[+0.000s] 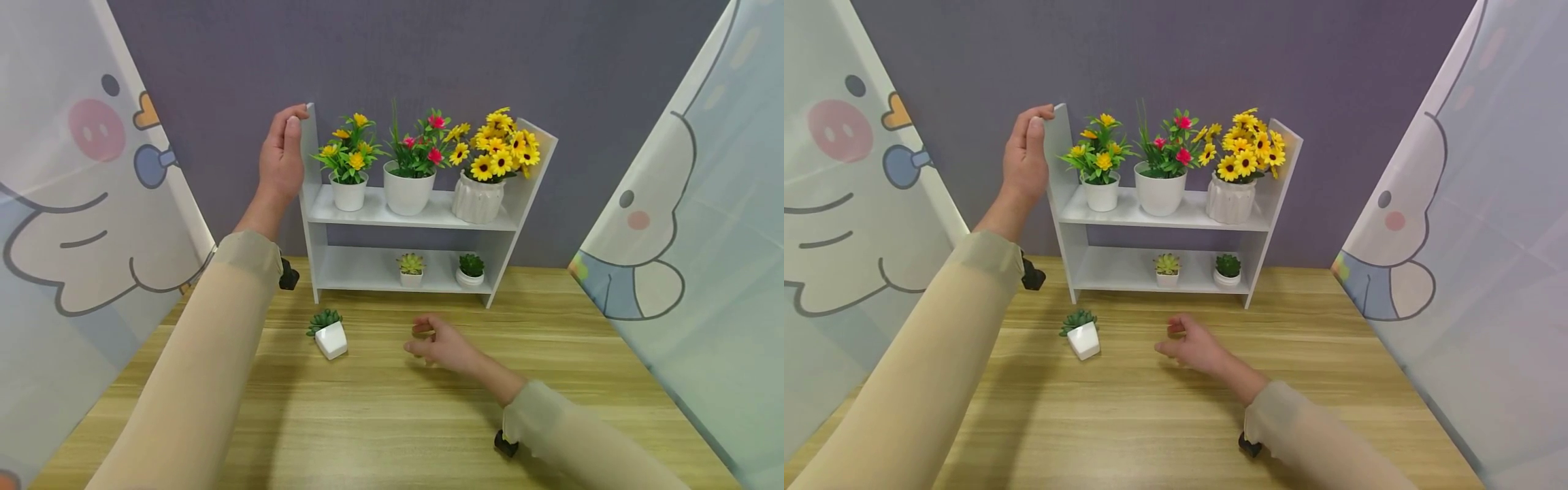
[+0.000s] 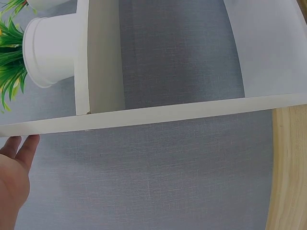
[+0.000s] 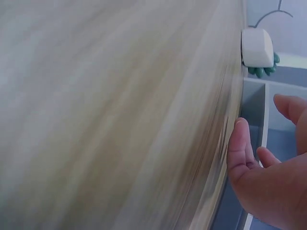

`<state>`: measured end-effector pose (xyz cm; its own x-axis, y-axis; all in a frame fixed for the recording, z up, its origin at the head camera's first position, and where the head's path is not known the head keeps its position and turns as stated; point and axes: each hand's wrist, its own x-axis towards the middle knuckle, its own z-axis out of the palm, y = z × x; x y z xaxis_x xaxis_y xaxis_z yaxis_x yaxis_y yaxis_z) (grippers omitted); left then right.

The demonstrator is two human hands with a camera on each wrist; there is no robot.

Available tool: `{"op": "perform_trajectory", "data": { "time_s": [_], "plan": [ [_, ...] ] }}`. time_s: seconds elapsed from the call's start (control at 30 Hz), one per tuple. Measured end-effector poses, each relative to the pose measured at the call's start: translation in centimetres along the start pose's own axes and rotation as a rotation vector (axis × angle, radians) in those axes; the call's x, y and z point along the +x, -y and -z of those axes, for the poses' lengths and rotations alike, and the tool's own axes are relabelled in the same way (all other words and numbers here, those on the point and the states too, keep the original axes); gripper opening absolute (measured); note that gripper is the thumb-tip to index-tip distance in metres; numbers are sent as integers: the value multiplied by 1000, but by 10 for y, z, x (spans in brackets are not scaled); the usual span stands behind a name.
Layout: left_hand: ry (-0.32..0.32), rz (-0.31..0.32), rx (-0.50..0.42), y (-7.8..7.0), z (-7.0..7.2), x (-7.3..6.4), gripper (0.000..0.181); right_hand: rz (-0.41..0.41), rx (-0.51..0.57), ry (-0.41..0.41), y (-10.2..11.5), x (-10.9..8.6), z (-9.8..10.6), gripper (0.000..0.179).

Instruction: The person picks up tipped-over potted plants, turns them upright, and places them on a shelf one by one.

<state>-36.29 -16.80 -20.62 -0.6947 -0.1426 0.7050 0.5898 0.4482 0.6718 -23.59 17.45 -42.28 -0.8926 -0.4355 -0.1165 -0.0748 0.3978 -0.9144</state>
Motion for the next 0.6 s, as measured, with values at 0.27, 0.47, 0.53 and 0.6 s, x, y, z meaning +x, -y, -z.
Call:
{"op": "perform_trajectory", "data": {
  "time_s": [0.27,0.47,0.53,0.6],
  "plan": [
    [-4,-2,-4,0,0,0,47,13,-32,32,13,13,-23,69],
    [-3,-4,-2,2,0,0,46,24,-48,37,20,23,-41,69],
    [-3,-6,-4,2,0,0,46,25,-48,43,23,25,-46,70],
    [-4,-8,-8,2,0,0,45,27,-46,50,25,27,-51,70]
  ]
}}
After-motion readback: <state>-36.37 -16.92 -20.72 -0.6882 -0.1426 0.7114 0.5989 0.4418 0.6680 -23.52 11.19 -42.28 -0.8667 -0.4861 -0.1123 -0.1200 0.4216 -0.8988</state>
